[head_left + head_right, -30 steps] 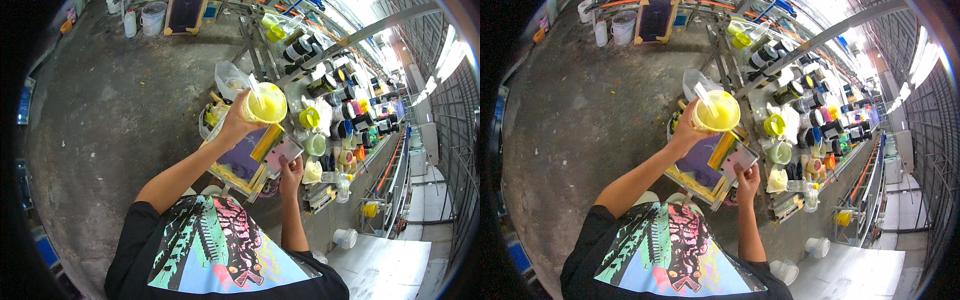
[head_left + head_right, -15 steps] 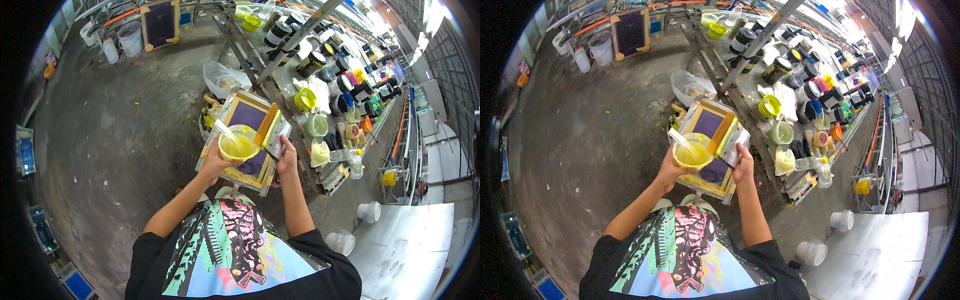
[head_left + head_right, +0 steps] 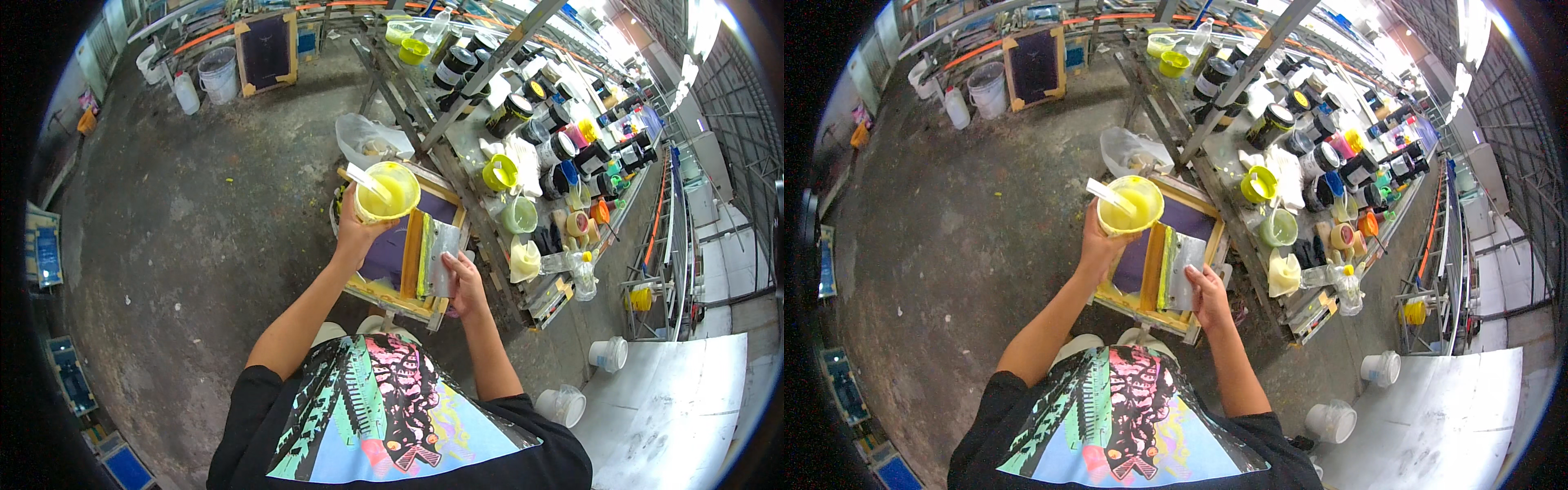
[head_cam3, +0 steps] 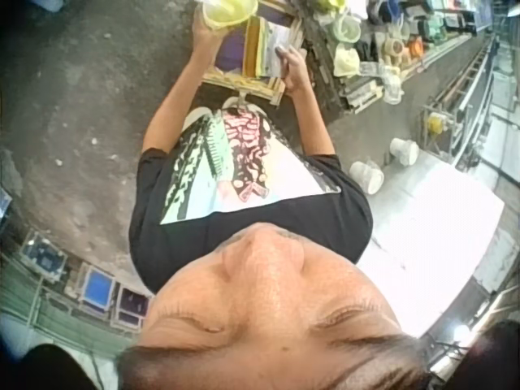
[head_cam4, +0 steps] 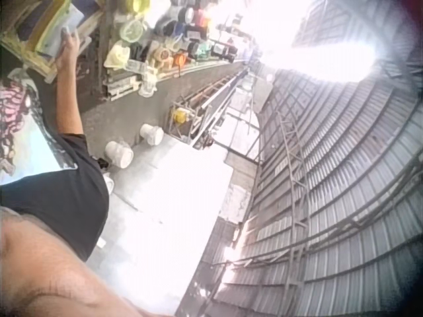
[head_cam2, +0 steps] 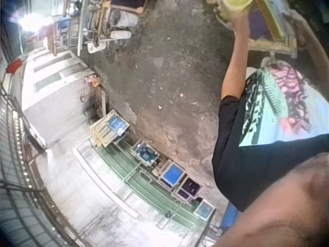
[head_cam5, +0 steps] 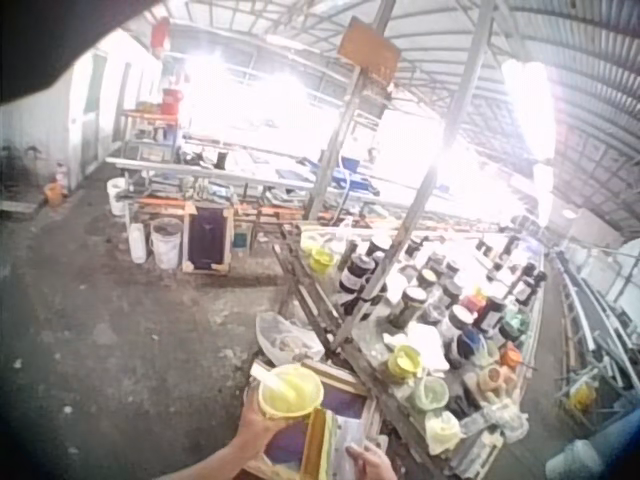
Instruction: The person pours yellow ink onto a screen printing frame and uses a squeegee to spread the ink across the mesh. They then wipe the screen with a cloth and repeat the process while another person works nearby.
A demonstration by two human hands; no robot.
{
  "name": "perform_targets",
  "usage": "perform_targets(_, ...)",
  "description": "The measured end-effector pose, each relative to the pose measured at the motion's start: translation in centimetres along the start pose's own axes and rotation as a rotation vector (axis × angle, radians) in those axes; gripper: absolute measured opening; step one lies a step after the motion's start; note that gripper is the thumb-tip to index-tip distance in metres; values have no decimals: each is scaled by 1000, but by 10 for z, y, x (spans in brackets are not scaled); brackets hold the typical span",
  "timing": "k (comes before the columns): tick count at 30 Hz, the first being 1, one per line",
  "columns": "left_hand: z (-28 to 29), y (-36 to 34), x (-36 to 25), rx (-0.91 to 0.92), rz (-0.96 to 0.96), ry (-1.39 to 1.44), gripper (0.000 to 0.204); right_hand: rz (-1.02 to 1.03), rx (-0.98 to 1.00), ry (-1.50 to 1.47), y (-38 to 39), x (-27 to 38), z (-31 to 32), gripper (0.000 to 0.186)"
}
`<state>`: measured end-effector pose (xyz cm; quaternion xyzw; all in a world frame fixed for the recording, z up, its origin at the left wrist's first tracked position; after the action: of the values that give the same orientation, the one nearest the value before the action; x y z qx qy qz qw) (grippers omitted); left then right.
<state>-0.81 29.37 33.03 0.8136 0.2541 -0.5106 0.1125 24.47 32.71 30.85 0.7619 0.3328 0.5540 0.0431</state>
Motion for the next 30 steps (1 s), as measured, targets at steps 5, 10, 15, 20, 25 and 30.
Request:
perform_targets(5,5,3,-1,-4,19,109,89,82,-74,8,4,6,10,32)
perform_targets(10,17,25,-2,50,150,102,90,232,-147,-82,8,27,15,30)
perform_targets(15,16,46,7,146,234,123,95,486,-192,-164,7,52,9,35)
perform_targets(20,-11,44,9,215,307,192,94,673,-203,-160,17,67,-14,37)
perform_targets(25,-27,33,9,180,352,173,95,804,-200,62,28,64,-23,30)
perform_targets(30,-39,26,-14,240,338,246,98,828,-242,331,32,59,-19,34)
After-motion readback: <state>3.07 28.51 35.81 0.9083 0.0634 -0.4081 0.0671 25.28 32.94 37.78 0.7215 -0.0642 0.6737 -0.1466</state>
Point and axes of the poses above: each hand's wrist, its own y-axis away from the middle knuckle, its own z-axis out of the back of the hand, x = y × z, the point moved 7 cm from there along -y, towards the middle knuckle, and after that the axes turned 3 degrees about -z, right-handed, at the moved point
